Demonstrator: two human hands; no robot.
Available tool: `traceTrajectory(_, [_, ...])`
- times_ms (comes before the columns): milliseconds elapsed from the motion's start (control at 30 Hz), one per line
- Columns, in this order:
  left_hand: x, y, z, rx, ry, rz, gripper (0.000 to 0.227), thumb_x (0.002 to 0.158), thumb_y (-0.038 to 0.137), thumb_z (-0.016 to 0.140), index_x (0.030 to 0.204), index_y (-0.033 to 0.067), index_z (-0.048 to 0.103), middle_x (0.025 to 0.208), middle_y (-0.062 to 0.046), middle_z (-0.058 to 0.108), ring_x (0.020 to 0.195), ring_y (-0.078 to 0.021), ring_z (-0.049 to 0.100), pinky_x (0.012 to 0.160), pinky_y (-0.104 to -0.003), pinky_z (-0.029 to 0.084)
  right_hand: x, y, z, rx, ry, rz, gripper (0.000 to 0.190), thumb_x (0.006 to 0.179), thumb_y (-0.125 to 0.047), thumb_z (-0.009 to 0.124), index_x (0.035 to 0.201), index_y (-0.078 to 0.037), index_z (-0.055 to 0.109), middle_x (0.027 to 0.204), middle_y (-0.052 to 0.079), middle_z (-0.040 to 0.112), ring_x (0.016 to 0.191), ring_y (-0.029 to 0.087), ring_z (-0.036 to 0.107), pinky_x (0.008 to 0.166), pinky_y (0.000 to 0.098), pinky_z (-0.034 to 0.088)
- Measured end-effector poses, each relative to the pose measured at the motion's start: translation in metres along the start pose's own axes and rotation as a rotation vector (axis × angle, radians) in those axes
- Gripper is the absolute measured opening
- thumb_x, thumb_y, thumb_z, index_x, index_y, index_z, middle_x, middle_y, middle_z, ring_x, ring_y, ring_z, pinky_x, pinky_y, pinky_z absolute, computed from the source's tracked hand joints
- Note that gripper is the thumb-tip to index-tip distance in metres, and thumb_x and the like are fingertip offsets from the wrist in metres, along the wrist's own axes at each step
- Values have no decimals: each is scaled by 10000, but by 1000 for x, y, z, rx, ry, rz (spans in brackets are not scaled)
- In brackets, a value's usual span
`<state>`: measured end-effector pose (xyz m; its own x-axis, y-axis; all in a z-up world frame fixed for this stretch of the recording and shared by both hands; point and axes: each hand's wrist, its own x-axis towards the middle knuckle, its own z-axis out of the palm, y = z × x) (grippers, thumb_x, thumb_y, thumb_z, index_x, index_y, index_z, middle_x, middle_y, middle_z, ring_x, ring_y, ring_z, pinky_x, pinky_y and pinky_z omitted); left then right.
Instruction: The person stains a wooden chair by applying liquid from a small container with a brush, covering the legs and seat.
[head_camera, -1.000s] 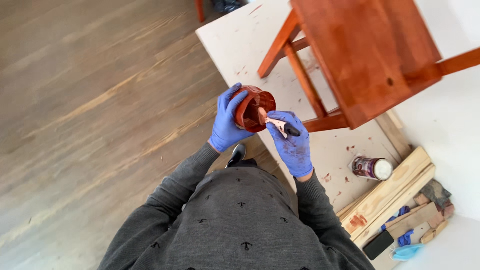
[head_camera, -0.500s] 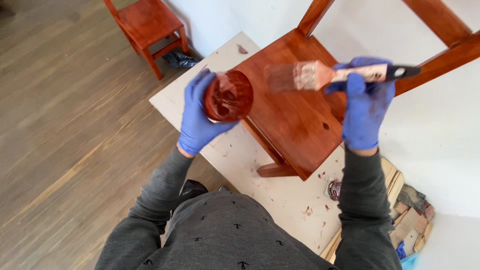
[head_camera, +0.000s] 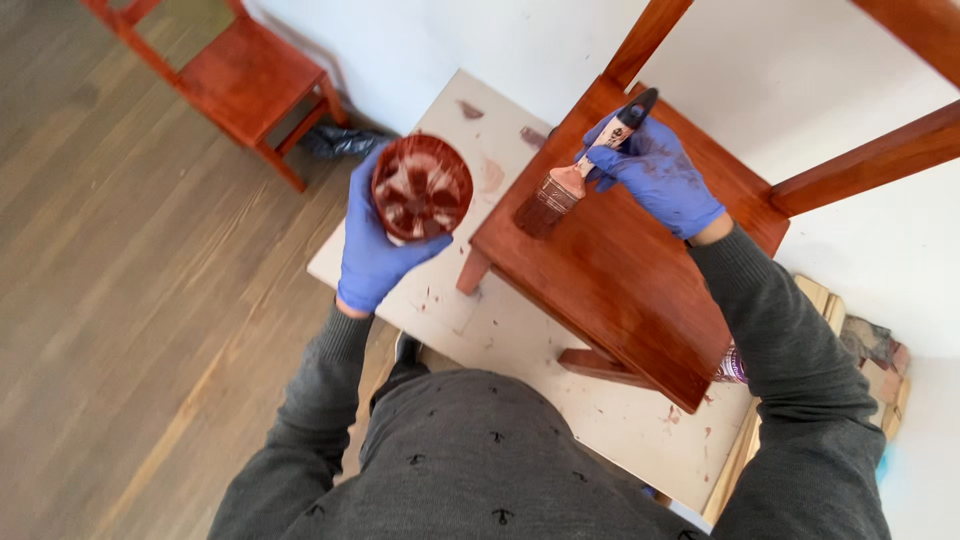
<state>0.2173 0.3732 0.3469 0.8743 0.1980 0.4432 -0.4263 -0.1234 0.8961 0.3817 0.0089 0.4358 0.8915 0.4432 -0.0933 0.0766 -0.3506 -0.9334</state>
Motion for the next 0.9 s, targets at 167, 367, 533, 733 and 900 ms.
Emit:
traceTrajectory(167, [28, -40, -25, -48, -84, -83, 1162, 839, 215, 1102, 1802, 98, 461, 1817, -152, 569, 1704, -354, 601, 1455, -540, 536, 55, 12, -37, -94, 121, 7, 201, 1265, -185, 744, 1423, -62, 722, 1356, 156, 816, 1225, 287, 838, 1081, 418, 779])
traceTrajectory(367, [52, -86, -44, -82, -164, -90, 1174, 816, 212, 1116, 1789, 88, 471, 1793, -145, 562, 1685, -346, 600, 1445, -512, 537, 82, 29, -79, -309, 337, -225, 63, 1333, -43, 778, 1388, -54, 750, 1213, 105, 806, 1102, 220, 803, 1042, 361, 709])
traceTrajectory(533, [67, -107, -47, -103, -217, -108, 1167, 802, 207, 1109, 1778, 87, 480, 1787, -147, 566, 1671, -352, 608, 1433, -511, 546, 63, 19, -55, -481, 365, -261, 75, 1315, -99, 852, 1327, -105, 778, 1167, 65, 846, 1103, 203, 833, 1054, 355, 651])
traceTrajectory(733, [56, -141, -35, -239, -177, -176, 1352, 655, 185, 1251, 1796, 91, 532, 1766, -224, 633, 1658, -419, 623, 1451, -651, 433, 52, 46, -13, -574, 409, -231, 185, 1256, -90, 928, 1399, -134, 818, 1228, 139, 889, 1121, 375, 879, 1005, 468, 691])
traceTrajectory(900, [54, -140, -27, -229, -171, -173, 1355, 673, 194, 1244, 1808, 91, 511, 1781, -226, 628, 1674, -412, 608, 1468, -638, 416, 70, 62, -7, -528, 374, -362, 157, 1307, -88, 766, 1460, -57, 769, 1471, 186, 883, 1329, 440, 851, 1116, 549, 670])
